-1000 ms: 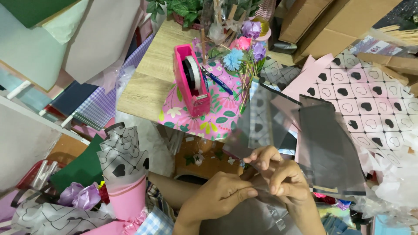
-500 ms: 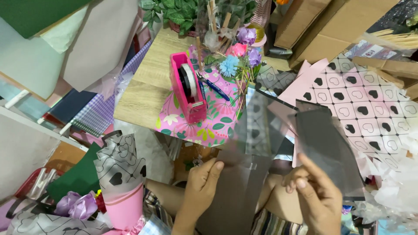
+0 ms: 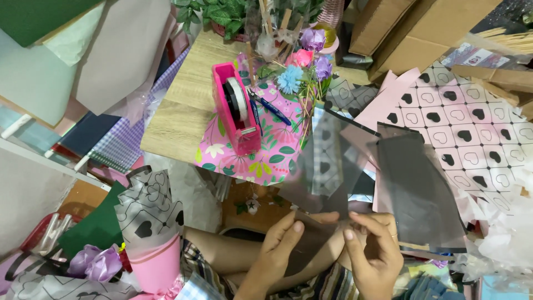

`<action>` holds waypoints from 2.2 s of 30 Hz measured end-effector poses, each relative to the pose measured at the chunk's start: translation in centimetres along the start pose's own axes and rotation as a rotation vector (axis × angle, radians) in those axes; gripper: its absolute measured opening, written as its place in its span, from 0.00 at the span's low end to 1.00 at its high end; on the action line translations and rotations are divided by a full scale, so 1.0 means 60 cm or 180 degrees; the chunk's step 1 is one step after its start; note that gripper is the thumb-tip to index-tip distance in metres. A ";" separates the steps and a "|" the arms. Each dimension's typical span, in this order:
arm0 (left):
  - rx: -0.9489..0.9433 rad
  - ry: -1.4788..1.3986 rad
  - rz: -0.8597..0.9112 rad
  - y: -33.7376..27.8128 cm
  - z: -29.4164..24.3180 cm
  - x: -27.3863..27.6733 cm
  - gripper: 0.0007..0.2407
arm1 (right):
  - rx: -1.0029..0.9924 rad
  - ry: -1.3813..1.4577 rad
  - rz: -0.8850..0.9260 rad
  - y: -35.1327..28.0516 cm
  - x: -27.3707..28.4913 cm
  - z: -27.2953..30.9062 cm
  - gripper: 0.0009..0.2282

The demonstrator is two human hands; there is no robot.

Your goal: Wrapping a flower bouquet with multiple layers of decorative paper and securing them with tape

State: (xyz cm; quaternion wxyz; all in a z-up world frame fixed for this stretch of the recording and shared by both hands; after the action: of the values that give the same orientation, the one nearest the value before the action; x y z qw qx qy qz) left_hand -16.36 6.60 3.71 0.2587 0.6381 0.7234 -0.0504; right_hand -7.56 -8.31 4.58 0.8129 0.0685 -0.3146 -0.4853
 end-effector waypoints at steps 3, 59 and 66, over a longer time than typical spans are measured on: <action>-0.0223 -0.1468 0.0202 -0.012 0.053 0.004 0.11 | -0.0071 -0.0067 0.0028 -0.001 -0.003 -0.001 0.12; 0.1370 0.2366 0.0037 0.074 -0.084 0.013 0.12 | 0.2171 -0.1727 0.0873 0.078 0.023 0.017 0.05; 0.1177 0.2651 -0.0024 0.076 -0.082 0.013 0.15 | 0.2387 -0.1862 0.0869 0.087 0.024 0.030 0.04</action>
State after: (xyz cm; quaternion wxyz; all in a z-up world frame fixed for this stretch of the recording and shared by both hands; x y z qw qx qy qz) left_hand -13.62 10.11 8.75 -0.1727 0.6369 0.7470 0.0813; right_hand -4.22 -6.42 8.82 0.6661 0.1753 -0.6886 -0.2266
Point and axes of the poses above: each hand's wrist, its own y-axis towards the middle knuckle, its own x-axis out of the back of the hand, z = x × y, the point moved 2 cm from there along y, towards the middle knuckle, and after that the axes turned 11 degrees about z, right-handed, at the moved point
